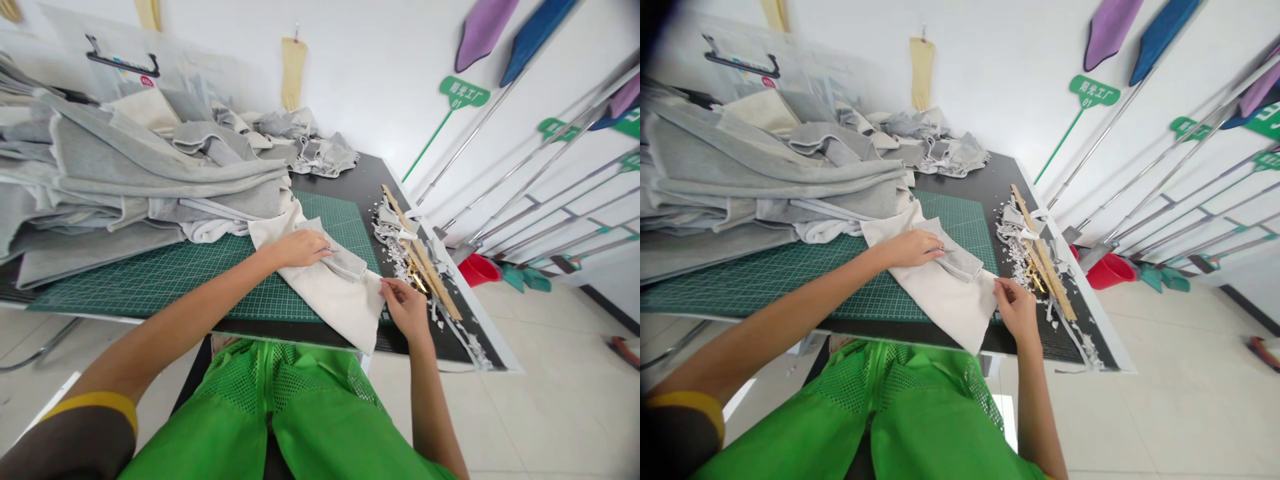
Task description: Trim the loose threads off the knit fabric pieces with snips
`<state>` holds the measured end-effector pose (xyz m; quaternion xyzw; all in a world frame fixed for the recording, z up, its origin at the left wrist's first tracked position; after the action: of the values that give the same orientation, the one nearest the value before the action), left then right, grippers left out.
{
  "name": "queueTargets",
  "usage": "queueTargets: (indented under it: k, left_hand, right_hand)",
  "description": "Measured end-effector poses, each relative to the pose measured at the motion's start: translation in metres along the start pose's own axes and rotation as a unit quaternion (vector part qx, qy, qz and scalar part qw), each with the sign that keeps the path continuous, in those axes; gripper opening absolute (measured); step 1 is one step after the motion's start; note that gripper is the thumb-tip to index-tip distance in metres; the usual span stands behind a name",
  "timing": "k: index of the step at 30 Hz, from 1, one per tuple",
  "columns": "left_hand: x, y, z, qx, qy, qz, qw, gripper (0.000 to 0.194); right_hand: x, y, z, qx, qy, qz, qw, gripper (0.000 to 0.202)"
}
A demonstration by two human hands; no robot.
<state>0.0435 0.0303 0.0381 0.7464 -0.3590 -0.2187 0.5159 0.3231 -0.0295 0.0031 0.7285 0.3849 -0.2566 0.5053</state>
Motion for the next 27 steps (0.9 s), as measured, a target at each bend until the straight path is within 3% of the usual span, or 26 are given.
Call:
queueTargets:
  k: [27]
  left_hand:
    - [0.0039, 0.0008, 0.0004, -0.008, -0.019, 0.021, 1.0, 0.023]
  right_hand:
    - [-0.007, -0.001, 0.0007, -0.008, 0.01, 0.001, 1.0, 0.032]
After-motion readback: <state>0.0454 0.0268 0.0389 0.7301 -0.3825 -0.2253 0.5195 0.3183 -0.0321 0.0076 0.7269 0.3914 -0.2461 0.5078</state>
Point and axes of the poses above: each hand's wrist, its own z-axis away from the middle knuckle, its own y-axis out of the back of the hand, x = y × z, the point moved 6 cm from there along -z, towards the middle knuckle, and after that the axes turned 7 degrees about -z, right-handed, at the moved point
